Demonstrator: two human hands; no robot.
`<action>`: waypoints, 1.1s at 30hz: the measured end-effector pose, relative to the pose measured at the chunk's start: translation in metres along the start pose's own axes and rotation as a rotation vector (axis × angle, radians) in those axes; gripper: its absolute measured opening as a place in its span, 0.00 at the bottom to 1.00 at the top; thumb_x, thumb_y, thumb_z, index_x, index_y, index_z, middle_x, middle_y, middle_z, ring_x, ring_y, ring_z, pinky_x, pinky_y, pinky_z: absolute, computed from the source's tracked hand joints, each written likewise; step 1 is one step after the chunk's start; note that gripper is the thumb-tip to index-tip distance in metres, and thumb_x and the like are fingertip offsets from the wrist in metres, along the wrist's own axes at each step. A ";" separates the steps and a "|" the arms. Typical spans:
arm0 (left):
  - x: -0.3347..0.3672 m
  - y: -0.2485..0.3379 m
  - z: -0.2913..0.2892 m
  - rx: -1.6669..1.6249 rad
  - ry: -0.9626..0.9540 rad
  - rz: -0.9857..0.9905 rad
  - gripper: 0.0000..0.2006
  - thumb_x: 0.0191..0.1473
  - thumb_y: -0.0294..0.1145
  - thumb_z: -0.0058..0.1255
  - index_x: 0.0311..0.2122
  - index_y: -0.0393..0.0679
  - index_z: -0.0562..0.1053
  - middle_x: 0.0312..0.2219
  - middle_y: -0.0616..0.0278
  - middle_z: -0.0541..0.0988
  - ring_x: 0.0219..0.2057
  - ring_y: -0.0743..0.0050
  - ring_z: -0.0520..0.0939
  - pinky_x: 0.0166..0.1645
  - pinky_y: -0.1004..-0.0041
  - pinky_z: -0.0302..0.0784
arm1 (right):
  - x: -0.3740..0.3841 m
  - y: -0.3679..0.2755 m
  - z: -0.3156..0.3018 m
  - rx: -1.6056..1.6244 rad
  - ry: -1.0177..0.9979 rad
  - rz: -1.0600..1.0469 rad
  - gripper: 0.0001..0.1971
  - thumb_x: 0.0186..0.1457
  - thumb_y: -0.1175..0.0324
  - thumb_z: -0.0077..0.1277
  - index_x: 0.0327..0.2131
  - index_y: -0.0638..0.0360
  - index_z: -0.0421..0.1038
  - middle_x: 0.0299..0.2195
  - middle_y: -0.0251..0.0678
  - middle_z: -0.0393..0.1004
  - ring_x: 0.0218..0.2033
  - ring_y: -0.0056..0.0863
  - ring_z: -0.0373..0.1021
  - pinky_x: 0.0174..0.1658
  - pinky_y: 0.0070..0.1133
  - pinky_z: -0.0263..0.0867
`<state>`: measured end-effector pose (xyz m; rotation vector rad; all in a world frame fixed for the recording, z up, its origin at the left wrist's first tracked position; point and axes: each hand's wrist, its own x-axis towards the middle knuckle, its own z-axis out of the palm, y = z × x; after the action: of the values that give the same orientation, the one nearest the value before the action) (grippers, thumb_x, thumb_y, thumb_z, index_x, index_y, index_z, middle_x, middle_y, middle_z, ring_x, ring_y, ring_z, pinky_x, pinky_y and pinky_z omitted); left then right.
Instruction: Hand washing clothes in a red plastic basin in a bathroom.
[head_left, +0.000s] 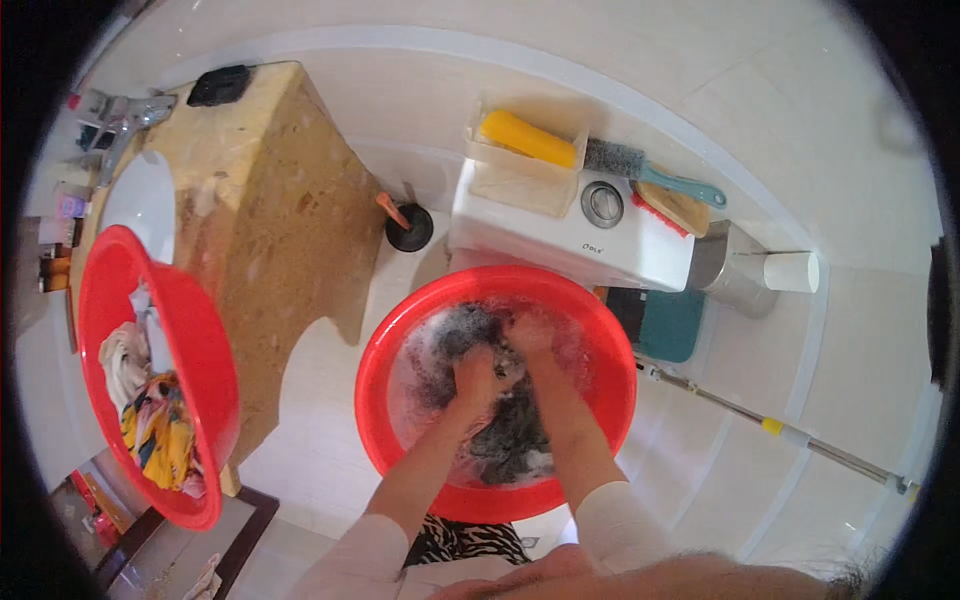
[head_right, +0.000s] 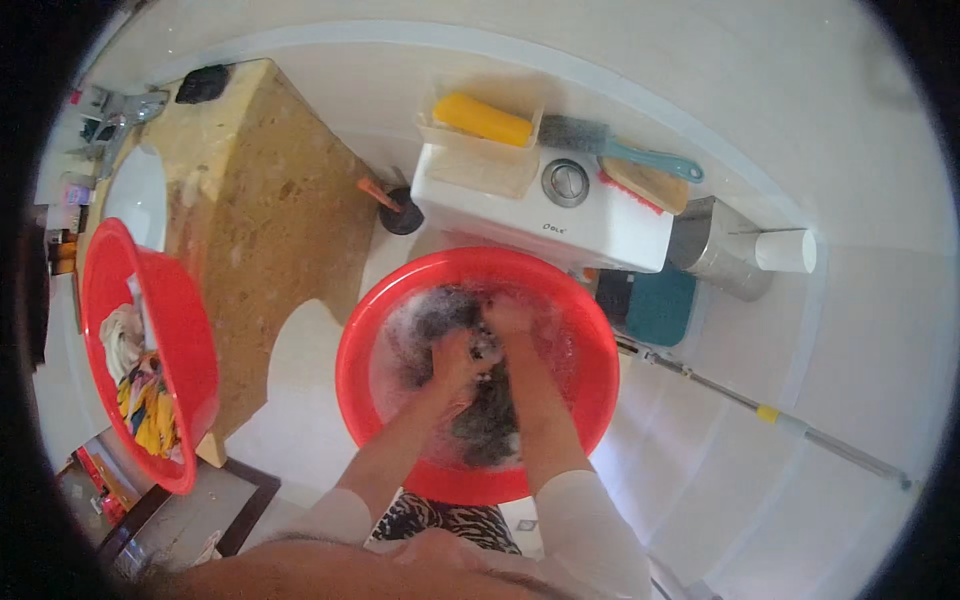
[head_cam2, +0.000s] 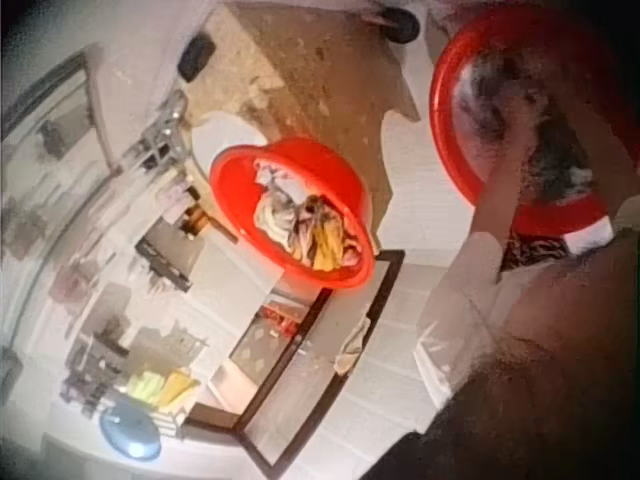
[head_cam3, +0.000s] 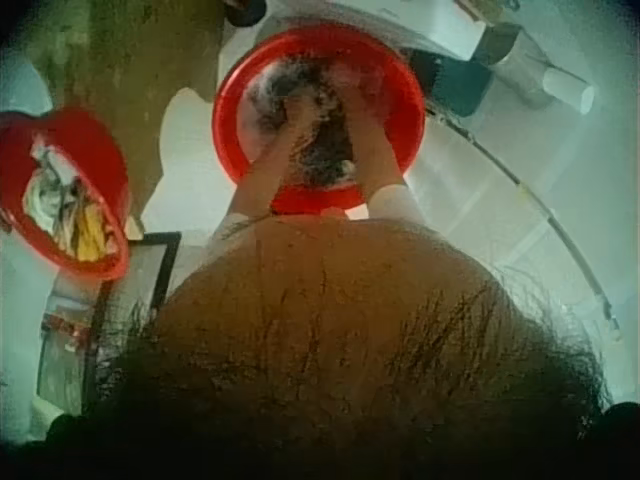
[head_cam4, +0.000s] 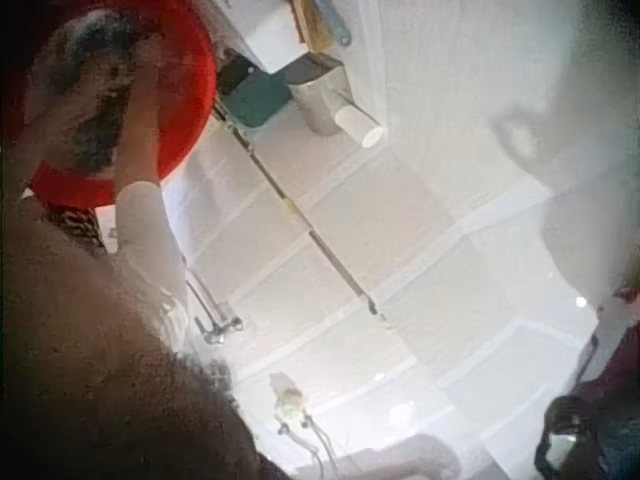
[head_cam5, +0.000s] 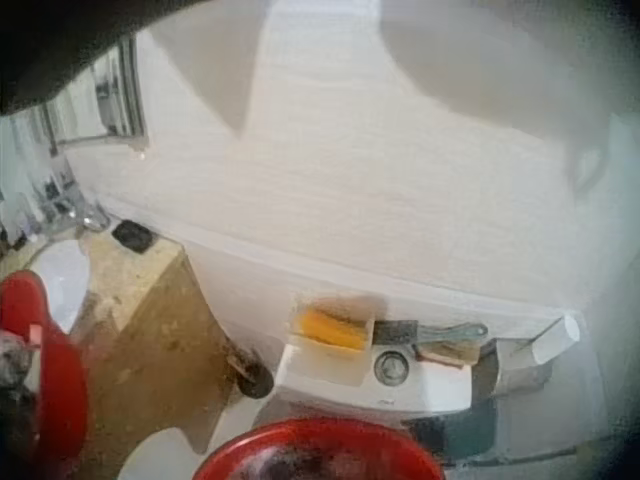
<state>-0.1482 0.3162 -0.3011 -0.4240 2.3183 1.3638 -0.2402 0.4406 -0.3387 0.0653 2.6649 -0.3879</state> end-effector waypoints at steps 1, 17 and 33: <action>-0.019 0.024 -0.007 0.106 0.026 0.085 0.21 0.48 0.42 0.55 0.41 0.38 0.66 0.37 0.46 0.70 0.38 0.48 0.73 0.43 0.57 0.69 | -0.007 0.016 -0.007 0.072 0.126 -0.076 0.15 0.51 0.58 0.47 0.34 0.59 0.73 0.35 0.49 0.73 0.39 0.47 0.69 0.45 0.40 0.64; -0.102 -0.002 -0.047 0.042 0.217 0.410 0.10 0.46 0.29 0.59 0.26 0.42 0.67 0.38 0.53 0.66 0.42 0.53 0.66 0.43 0.59 0.62 | -0.095 -0.007 -0.023 0.192 0.177 -0.261 0.35 0.47 0.55 0.54 0.60 0.40 0.56 0.63 0.50 0.41 0.62 0.57 0.42 0.61 0.45 0.44; -0.020 -0.106 0.059 0.643 -0.099 -0.043 0.31 0.48 0.34 0.53 0.57 0.40 0.58 0.50 0.44 0.65 0.51 0.44 0.67 0.54 0.54 0.64 | -0.180 -0.030 0.039 0.333 0.324 -0.225 0.11 0.46 0.64 0.57 0.31 0.57 0.70 0.36 0.44 0.70 0.39 0.44 0.66 0.42 0.37 0.61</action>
<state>-0.0704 0.3189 -0.3964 -0.1933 2.4750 0.5424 -0.0651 0.4037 -0.2864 -0.0785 2.9032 -0.9660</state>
